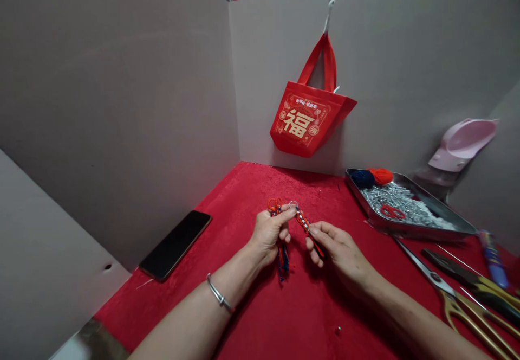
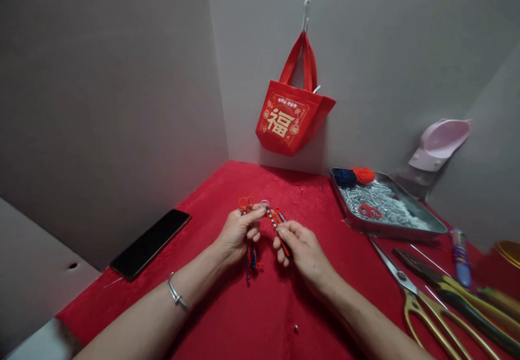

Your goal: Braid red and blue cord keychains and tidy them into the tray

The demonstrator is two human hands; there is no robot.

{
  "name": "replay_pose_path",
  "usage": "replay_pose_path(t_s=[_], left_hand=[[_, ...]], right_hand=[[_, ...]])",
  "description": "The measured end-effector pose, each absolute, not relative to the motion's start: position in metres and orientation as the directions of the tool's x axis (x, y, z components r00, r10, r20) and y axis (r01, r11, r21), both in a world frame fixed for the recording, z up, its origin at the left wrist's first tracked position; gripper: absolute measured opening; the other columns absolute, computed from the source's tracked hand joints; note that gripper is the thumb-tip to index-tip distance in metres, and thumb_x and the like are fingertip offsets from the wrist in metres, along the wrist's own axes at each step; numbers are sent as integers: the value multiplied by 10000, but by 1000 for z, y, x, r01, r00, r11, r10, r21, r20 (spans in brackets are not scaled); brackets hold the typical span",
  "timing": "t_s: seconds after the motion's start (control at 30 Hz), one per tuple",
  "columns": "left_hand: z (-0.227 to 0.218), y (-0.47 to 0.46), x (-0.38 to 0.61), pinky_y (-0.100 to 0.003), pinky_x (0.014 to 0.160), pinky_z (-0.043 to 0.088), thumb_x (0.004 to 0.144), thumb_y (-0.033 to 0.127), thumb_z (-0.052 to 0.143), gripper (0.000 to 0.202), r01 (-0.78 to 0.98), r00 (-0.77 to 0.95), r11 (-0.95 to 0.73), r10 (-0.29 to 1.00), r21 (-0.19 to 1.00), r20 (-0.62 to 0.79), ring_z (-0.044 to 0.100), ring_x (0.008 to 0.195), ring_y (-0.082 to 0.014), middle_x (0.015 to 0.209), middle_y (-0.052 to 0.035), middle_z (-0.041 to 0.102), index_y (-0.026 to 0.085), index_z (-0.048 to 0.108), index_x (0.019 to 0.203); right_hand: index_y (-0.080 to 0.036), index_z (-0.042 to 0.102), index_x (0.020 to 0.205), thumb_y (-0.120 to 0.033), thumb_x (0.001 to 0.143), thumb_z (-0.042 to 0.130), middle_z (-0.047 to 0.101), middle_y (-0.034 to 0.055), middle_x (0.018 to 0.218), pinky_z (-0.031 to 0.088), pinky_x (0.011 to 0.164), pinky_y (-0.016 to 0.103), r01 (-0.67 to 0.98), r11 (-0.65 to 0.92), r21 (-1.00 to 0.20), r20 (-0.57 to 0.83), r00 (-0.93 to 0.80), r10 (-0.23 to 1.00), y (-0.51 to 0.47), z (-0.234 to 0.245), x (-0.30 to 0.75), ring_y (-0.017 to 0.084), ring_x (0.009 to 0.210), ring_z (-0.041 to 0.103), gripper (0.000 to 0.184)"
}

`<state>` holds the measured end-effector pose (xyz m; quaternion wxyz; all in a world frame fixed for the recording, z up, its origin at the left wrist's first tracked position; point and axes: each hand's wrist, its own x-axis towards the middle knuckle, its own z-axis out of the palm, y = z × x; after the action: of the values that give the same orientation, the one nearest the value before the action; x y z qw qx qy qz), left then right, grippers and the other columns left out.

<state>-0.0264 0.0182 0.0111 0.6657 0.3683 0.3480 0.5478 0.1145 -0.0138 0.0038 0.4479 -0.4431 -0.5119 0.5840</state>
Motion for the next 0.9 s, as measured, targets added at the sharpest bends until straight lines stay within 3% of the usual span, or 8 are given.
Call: replay_pose_path(t_s=[0.2,0.33,0.5,0.63,0.7,0.77,0.83,0.9], left_hand=[[10,19,-26,-149,331,295,670,231,678,194,-522,199,143,979,841,-44,282,316,2,523,61,495,111,614,809],[13,16,-27,-152,355,313,707,217,645,217,-531,326,220,944,818,-43,285,328,20,745,-13,626,118,617,899],[18,16,-27,-162,349,307,681,199,657,212,-495,248,214,964,842,-99,264,315,20,670,-6,611,92,640,864],[21,18,-28,-178,348,312,685,169,610,182,-491,246,207,965,846,-93,263,312,22,765,-45,642,83,651,840],[20,19,-28,-185,348,317,695,191,600,176,-489,249,191,966,851,-74,263,310,17,752,-44,642,83,652,825],[18,19,-28,-184,351,313,692,242,628,173,-472,227,167,972,865,-64,260,307,5,584,4,588,89,646,769],[17,20,-29,-178,355,303,669,290,669,197,-446,189,144,980,883,-64,256,303,-8,409,68,442,101,625,703],[16,23,-31,-172,354,286,645,315,694,225,-431,153,132,986,893,-73,251,302,-13,359,98,346,111,603,673]], right_hand=[[-166,538,767,-470,735,573,581,11,625,356,456,220,-85,-103,-991,-81,-232,969,-18,12,112,91,474,475,308],[-158,567,734,-447,769,536,552,2,592,350,469,225,117,105,-988,82,-189,978,-18,9,114,95,485,454,292],[-168,579,767,-357,789,528,591,7,640,368,527,232,555,393,-733,445,-46,894,-15,-1,123,114,539,486,197],[-172,564,717,-319,793,518,605,11,621,365,512,227,675,449,-585,559,-66,827,-13,-3,127,112,507,501,172],[-171,568,711,-318,791,516,609,18,621,364,505,229,688,446,-572,564,-64,823,-13,-4,127,115,507,508,175],[-169,580,721,-331,778,526,609,23,625,368,504,237,675,431,-599,541,-56,839,-14,-3,125,120,513,510,181],[-164,595,807,-351,748,555,605,20,633,382,509,245,589,392,-707,449,-55,892,-14,-1,123,124,526,516,200],[-155,571,931,-368,719,581,599,13,639,395,491,247,399,268,-877,256,-84,963,-15,3,121,127,523,527,301]])
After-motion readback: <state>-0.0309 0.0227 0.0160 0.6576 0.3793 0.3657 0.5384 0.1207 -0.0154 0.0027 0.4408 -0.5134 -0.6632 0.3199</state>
